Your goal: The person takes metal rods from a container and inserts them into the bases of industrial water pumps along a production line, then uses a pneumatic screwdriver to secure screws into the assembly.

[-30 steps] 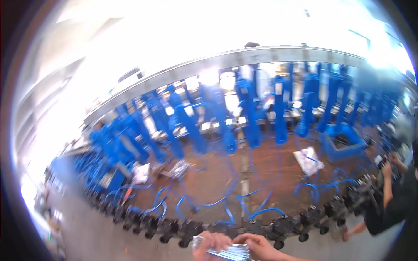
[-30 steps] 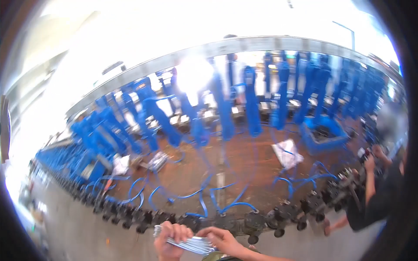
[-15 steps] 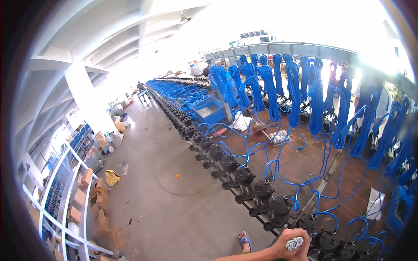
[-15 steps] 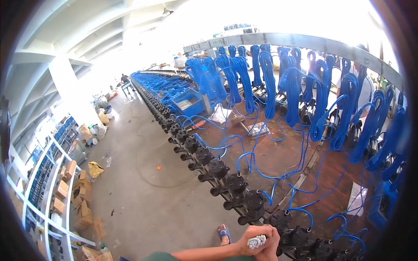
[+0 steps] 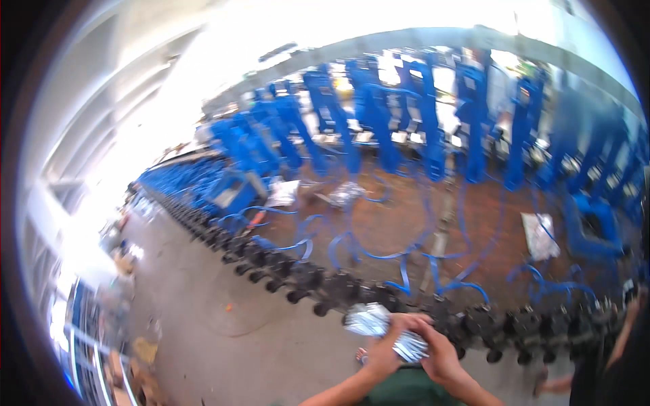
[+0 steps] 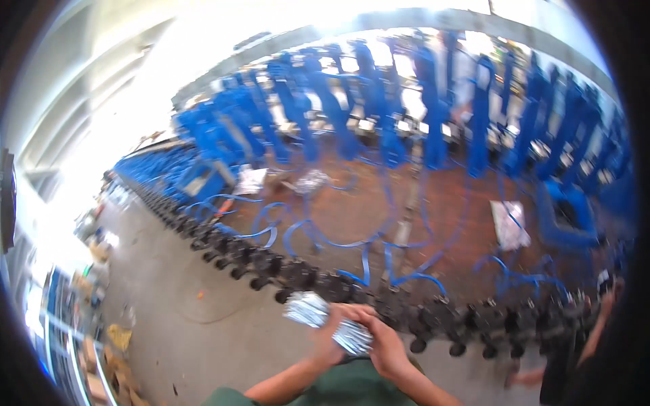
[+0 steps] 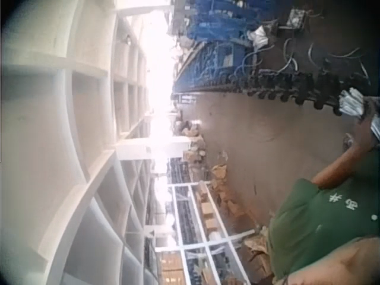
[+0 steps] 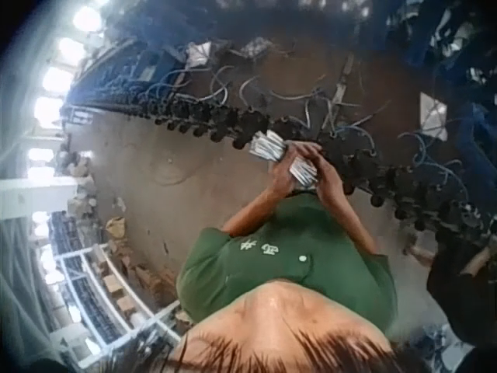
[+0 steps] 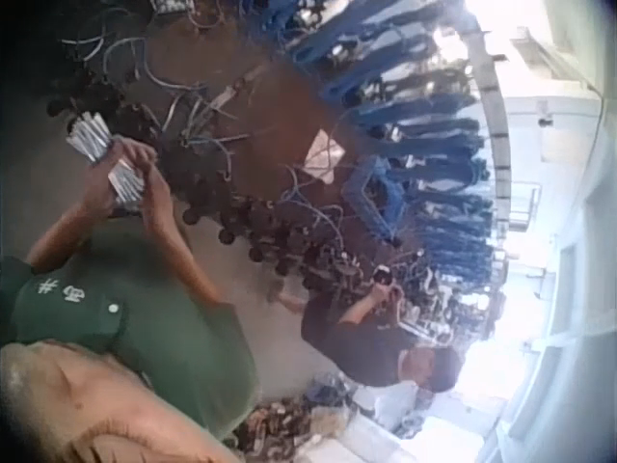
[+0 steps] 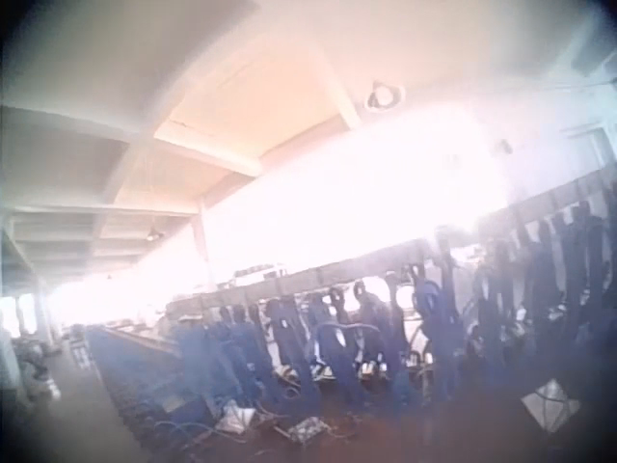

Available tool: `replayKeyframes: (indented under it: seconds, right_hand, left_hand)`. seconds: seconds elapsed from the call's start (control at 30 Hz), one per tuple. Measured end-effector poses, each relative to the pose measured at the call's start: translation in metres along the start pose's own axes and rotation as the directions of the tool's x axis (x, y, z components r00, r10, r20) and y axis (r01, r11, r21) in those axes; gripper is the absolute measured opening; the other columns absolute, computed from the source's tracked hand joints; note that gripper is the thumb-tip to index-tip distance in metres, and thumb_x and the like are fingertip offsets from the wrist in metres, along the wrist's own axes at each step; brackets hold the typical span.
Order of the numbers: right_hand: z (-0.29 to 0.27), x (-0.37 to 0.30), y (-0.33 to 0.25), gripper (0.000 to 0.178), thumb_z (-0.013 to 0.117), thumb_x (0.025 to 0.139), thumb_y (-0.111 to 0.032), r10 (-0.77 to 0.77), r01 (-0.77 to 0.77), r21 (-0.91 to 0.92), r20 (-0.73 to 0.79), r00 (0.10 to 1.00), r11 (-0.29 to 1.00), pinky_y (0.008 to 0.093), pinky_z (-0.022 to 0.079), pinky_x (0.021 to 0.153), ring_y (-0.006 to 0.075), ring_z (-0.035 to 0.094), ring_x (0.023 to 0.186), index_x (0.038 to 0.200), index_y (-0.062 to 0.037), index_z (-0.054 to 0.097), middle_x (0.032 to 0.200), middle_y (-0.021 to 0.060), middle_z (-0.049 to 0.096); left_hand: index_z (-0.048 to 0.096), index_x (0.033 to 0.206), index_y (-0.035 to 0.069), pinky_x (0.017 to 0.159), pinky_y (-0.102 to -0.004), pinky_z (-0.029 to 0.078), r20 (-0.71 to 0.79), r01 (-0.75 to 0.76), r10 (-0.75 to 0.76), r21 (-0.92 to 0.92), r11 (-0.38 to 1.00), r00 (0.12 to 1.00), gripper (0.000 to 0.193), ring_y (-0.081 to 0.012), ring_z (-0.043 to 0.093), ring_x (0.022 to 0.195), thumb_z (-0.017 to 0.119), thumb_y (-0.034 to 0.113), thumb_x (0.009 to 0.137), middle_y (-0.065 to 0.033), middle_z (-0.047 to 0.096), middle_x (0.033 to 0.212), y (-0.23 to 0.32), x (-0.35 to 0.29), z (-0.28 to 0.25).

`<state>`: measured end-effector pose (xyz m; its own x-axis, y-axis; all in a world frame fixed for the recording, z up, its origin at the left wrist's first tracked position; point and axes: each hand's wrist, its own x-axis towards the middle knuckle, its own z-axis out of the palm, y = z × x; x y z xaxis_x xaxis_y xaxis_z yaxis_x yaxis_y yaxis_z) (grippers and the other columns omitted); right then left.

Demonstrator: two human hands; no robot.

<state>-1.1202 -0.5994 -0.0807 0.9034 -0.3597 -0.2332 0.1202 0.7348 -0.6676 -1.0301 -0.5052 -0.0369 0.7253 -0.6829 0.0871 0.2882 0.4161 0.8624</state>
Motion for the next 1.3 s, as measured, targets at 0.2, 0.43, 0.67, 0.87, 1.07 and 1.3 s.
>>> replayKeyframes:
  seconds: [0.2,0.43,0.67,0.87,1.07,1.3]
  right_hand:
    - [-0.017,-0.025,-0.008,0.026,0.062,0.102,-0.018,-0.012,0.043,-0.507,0.065,0.998,0.861,0.0257,0.049,0.08,0.0068,0.059,0.092,0.118,0.002,0.065,0.103,0.0014,0.068]
    - [-0.023,-0.033,-0.003,0.015,0.075,0.09,-0.012,-0.206,0.19,-0.809,0.088,0.975,0.556,0.0301,0.051,0.059,0.014,0.066,0.065,0.097,0.0013,0.071,0.081,0.0131,0.071]
    - [-0.005,-0.023,0.01,0.012,0.078,0.083,-0.008,-0.397,0.34,-0.908,0.226,0.89,0.246,0.0353,0.048,0.054,0.0247,0.063,0.061,0.086,-0.0023,0.067,0.074,0.0103,0.066]
    - [0.016,0.013,0.034,0.012,0.078,0.083,-0.006,-0.436,0.447,-0.882,0.347,0.83,0.149,0.0322,0.047,0.052,0.0213,0.062,0.058,0.087,-0.0018,0.068,0.075,0.0101,0.066]
    - [0.091,0.089,0.033,0.005,0.072,0.089,0.002,-0.452,0.342,-0.738,0.055,0.89,0.582,0.0222,0.044,0.06,0.0069,0.055,0.066,0.09,0.0012,0.067,0.076,0.003,0.064]
    - [0.205,0.205,0.083,0.005,0.071,0.09,0.0,-0.481,0.461,-0.835,0.285,0.829,0.3,0.0287,0.05,0.064,0.0155,0.065,0.069,0.094,0.002,0.069,0.08,0.0094,0.069]
  left_hand:
    - [0.065,0.114,0.004,0.115,-0.0569,0.035,0.052,0.315,-0.317,-0.344,0.885,0.947,0.039,-0.0404,0.044,0.14,0.05,0.038,0.105,-0.0183,0.067,0.122,-0.02,-0.018,-0.032]
    - [0.055,0.122,-0.001,0.11,-0.0522,0.045,-0.096,0.416,-0.482,-0.378,0.827,0.871,0.033,-0.0393,0.057,0.127,0.045,0.027,0.109,-0.0227,0.063,0.127,-0.023,-0.04,-0.021]
    - [0.06,0.114,0.003,0.098,-0.0508,0.054,-0.291,0.33,-0.561,-0.572,0.751,0.775,0.027,-0.0364,0.064,0.114,0.051,0.027,0.107,-0.019,0.067,0.113,-0.035,-0.063,-0.053]
    - [0.058,0.124,-0.006,0.082,-0.0444,0.059,-0.464,0.286,-0.553,-0.527,0.8,0.692,0.039,-0.0274,0.069,0.086,0.06,0.027,0.103,-0.0125,0.066,0.094,-0.016,-0.08,-0.094]
    - [0.062,0.112,0.0,0.069,-0.0441,0.058,-0.549,0.268,-0.609,-0.577,0.772,0.572,0.026,-0.0236,0.062,0.071,0.066,0.021,0.099,-0.0088,0.06,0.08,0.011,-0.086,-0.193]
    - [0.058,0.119,-0.004,0.085,-0.0557,0.06,-0.464,0.281,-0.625,-0.614,0.738,0.627,0.027,-0.0388,0.07,0.09,0.064,0.004,0.094,-0.017,0.066,0.091,0.064,-0.056,-0.29]
